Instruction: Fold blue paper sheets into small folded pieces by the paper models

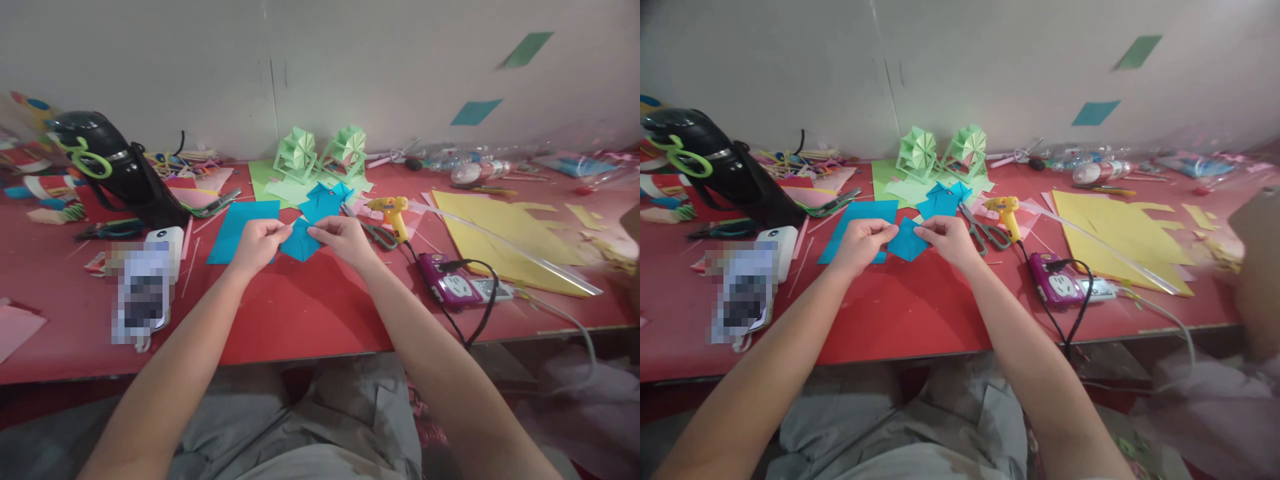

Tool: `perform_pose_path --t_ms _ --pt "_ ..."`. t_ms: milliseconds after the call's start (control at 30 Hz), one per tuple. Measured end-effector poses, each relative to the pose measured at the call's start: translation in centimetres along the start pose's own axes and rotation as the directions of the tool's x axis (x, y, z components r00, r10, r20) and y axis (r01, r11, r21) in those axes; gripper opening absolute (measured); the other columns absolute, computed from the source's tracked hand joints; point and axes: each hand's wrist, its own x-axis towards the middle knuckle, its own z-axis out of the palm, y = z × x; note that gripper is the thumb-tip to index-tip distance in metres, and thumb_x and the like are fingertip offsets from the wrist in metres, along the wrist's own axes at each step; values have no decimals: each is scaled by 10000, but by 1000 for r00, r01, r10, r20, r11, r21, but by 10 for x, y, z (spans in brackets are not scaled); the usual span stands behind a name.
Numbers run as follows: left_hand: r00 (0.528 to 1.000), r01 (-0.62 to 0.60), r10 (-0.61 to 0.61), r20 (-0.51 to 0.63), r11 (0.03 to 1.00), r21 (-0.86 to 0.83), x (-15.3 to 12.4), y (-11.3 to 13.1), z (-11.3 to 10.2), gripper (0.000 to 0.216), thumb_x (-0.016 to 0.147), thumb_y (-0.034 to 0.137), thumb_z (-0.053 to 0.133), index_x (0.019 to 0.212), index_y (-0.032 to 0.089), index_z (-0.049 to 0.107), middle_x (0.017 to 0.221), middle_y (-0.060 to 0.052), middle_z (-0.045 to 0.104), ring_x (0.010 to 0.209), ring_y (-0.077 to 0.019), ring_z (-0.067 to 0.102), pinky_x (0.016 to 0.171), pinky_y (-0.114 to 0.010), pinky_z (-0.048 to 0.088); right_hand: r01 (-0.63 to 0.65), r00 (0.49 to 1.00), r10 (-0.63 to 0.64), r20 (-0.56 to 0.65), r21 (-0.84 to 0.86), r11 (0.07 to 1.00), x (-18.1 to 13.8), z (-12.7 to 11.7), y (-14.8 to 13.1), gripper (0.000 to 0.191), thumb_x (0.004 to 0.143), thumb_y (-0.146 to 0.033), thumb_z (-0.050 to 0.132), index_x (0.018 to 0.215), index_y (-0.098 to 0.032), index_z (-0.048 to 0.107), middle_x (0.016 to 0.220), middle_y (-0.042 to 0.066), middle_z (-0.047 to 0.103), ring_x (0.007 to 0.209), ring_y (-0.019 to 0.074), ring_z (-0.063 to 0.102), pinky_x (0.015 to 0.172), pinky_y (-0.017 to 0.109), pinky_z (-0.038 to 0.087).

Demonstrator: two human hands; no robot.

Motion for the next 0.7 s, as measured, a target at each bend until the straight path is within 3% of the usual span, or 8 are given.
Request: perform_pose_path --t_ms 133,267,367,500,700 --pt "997 33 -30 66 999 -36 0 1 1 275 747 444 748 792 174 723 737 -42 697 682 -180 617 630 -297 480 -6 1000 6 23 -33 999 0 -4 0 377 710 -529 783 833 -176 733 708 24 690 626 144 591 608 299 492" --pt "993 25 -18 113 998 -53 1 -3 3 445 629 346 848 1023 174 736 961 -91 741 928 -228 674 832 -353 533 69 995 -55 80 -181 981 0 -5 4 315 778 -456 741 932 -184 774 855 54 749 733 180 641 690 325 506" --pt "998 -15 18 66 999 -40 1 -4 4 451 660 316 826 1080 179 732 952 -84 730 967 -222 673 876 -365 539 136 991 -134 29 -279 950 0 -2 6 290 833 -403 696 1031 -207 776 1020 80 755 883 215 670 782 349 518" --pt "998 -56 56 30 998 4 1 -4 6 432 717 305 792 1129 193 726 1050 -89 735 1028 -223 666 892 -362 549 221 974 -222 39 -346 912 -1 1 8 337 880 -379 649 1157 -215 746 1054 90 719 882 200 655 793 350 526" --pt "997 -66 65 47 998 15 1 -7 6 424 750 312 774 1155 197 718 1158 -100 725 1067 -236 665 899 -368 558 329 941 -331 64 -392 859 0 0 11 267 899 -343 632 1106 -238 764 1116 99 673 941 208 640 787 350 533"
